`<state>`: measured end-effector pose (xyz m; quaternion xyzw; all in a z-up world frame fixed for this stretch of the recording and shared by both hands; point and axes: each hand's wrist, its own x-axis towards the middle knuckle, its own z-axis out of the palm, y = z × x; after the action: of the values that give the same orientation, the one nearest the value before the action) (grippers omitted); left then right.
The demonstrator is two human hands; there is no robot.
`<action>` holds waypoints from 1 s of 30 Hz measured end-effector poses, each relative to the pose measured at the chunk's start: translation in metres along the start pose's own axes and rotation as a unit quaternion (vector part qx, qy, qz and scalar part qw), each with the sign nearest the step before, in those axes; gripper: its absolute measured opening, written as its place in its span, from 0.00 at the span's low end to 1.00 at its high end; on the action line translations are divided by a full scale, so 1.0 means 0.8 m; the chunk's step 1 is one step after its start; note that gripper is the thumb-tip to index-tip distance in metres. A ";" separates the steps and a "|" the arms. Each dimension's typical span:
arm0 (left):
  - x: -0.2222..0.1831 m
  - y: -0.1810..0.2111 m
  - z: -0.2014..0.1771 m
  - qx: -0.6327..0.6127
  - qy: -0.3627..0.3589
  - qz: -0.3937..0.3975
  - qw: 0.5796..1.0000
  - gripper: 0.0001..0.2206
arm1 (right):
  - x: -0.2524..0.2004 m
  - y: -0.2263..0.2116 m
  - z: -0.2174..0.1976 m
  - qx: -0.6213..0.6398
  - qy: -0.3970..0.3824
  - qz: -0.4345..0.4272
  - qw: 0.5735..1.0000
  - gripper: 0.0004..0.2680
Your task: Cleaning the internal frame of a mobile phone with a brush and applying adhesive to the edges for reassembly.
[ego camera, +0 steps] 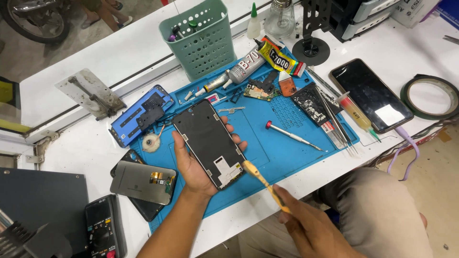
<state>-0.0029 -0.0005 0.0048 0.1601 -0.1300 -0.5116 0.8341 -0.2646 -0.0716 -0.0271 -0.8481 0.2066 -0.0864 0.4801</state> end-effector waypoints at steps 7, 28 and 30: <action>0.000 -0.002 -0.002 -0.006 0.008 -0.012 1.000 0.43 | -0.013 -0.002 -0.042 0.046 0.079 0.140 0.986 0.22; -0.003 -0.004 -0.017 -0.009 -0.058 -0.035 0.998 0.41 | 0.042 -0.007 -0.109 -0.199 0.256 -0.004 0.946 0.14; -0.003 -0.005 -0.020 -0.018 -0.076 -0.058 0.995 0.41 | 0.050 0.000 -0.109 -0.275 0.252 -0.009 0.928 0.13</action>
<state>-0.0009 0.0019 -0.0115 0.1128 -0.1742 -0.5720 0.7936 -0.2587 -0.1571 0.0167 -0.8990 0.3289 -0.2411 0.1597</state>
